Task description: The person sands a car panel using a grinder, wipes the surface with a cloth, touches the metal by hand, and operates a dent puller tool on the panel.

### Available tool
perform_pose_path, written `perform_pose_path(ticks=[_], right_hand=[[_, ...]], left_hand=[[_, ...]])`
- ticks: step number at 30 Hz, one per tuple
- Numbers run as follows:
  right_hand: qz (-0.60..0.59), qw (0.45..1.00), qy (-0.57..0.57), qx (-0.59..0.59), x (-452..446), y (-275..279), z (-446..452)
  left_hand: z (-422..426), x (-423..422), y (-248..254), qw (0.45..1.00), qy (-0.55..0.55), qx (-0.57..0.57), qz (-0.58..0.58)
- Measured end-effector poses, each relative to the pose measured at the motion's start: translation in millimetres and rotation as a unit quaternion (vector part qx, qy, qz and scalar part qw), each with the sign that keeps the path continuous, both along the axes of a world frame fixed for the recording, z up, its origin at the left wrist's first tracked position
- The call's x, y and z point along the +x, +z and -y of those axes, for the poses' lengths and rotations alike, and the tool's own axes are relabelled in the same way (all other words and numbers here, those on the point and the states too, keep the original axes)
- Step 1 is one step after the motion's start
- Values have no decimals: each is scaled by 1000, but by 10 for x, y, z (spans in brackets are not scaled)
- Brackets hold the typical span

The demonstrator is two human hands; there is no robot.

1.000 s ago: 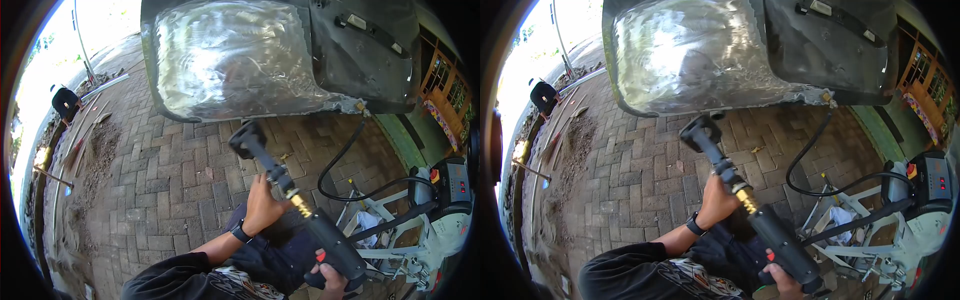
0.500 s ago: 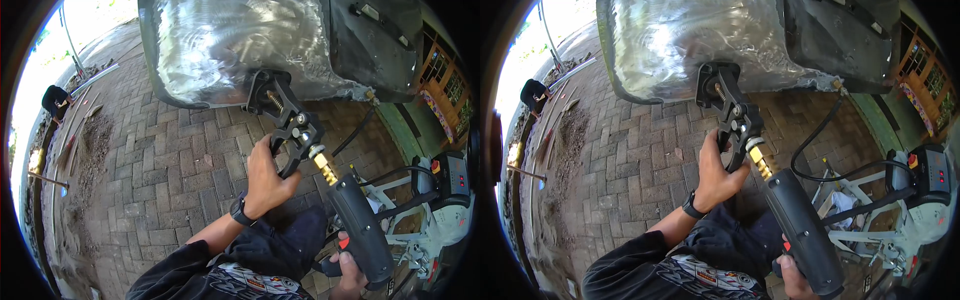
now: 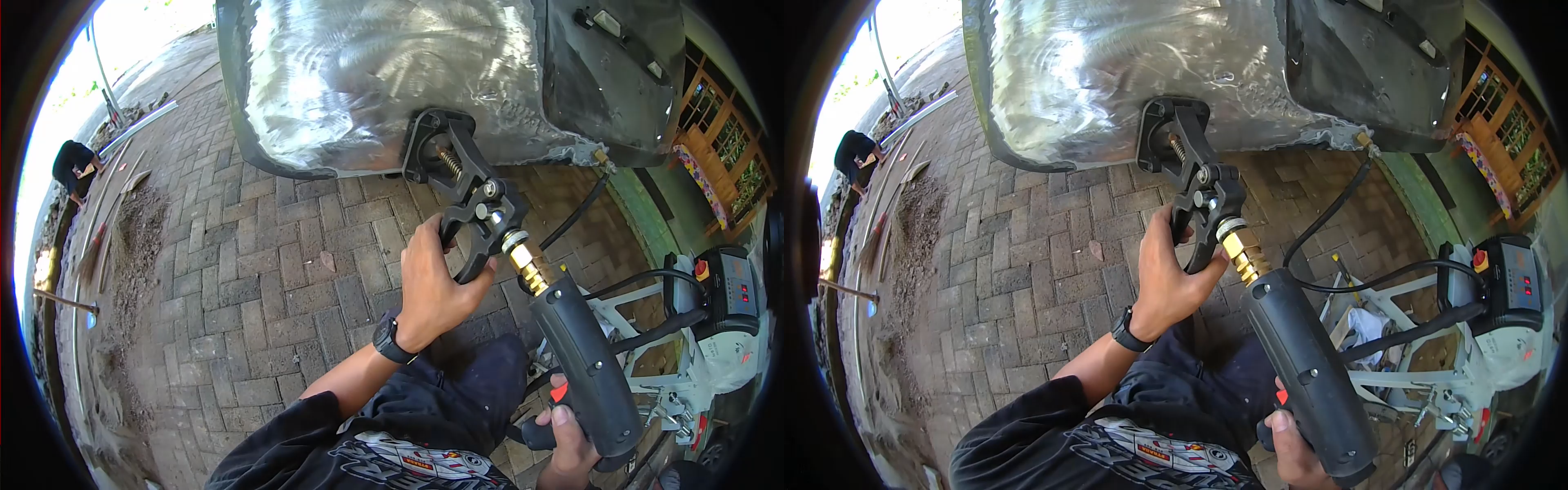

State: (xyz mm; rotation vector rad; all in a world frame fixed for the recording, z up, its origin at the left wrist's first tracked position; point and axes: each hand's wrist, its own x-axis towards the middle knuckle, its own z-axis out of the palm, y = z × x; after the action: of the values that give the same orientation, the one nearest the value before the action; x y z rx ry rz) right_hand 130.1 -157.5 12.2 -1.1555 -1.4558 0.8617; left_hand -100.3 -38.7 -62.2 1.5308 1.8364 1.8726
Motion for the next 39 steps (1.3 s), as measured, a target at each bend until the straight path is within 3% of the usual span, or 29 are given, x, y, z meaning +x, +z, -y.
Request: perform_pose_path(ticks=[2, 3, 4, 5, 8, 11, 13, 15, 17, 18, 20, 25, 27, 37, 39], right_hand=[[14, 999, -26, -27, -75, 47, 89], [139, 983, 1, 118, 13, -33, 46], [259, 931, 27, 257, 176, -171, -38], [371, 843, 52, 385, 186, -175, -102], [503, 809, 122, 280, 267, -14, -4], [386, 743, 109, 536, 121, -106, -214], [401, 818, 106, 398, 186, -268, -80], [383, 784, 60, 484, -34, 24, -92], [288, 942, 62, 162, 135, -188, 120], [224, 973, 59, -11, 191, -261, 202], [307, 945, 85, 71, 244, -303, 210], [367, 878, 112, 286, 109, -179, 62], [382, 851, 118, 342, 82, -155, 33], [399, 801, 125, 429, 44, -49, -33], [400, 795, 128, 437, 55, -11, -30]], left_hand=[[5, -5, -4, 1000, -17, -2, 23], [-3, -14, -2, 999, -26, 0, 33], [-11, -24, -15, 999, -25, 5, 28], [-17, -28, -45, 999, -24, 8, 26], [-21, -19, -74, 999, -26, 9, 33], [-61, -23, -93, 998, -33, 29, 42], [-69, -17, -98, 998, -30, 44, 43], [-73, -6, -82, 997, -21, 55, 41], [-77, 6, -55, 998, -10, 55, 39], [-87, 14, -52, 998, -8, 53, 41], [-87, 19, -56, 998, -5, 47, 43], [-48, -94, -22, 999, -11, -24, 44], [-53, -106, -19, 999, 4, 10, 37], [-93, -84, -74, 996, 12, 69, 57], [-64, -98, -65, 998, -2, 35, 53]])
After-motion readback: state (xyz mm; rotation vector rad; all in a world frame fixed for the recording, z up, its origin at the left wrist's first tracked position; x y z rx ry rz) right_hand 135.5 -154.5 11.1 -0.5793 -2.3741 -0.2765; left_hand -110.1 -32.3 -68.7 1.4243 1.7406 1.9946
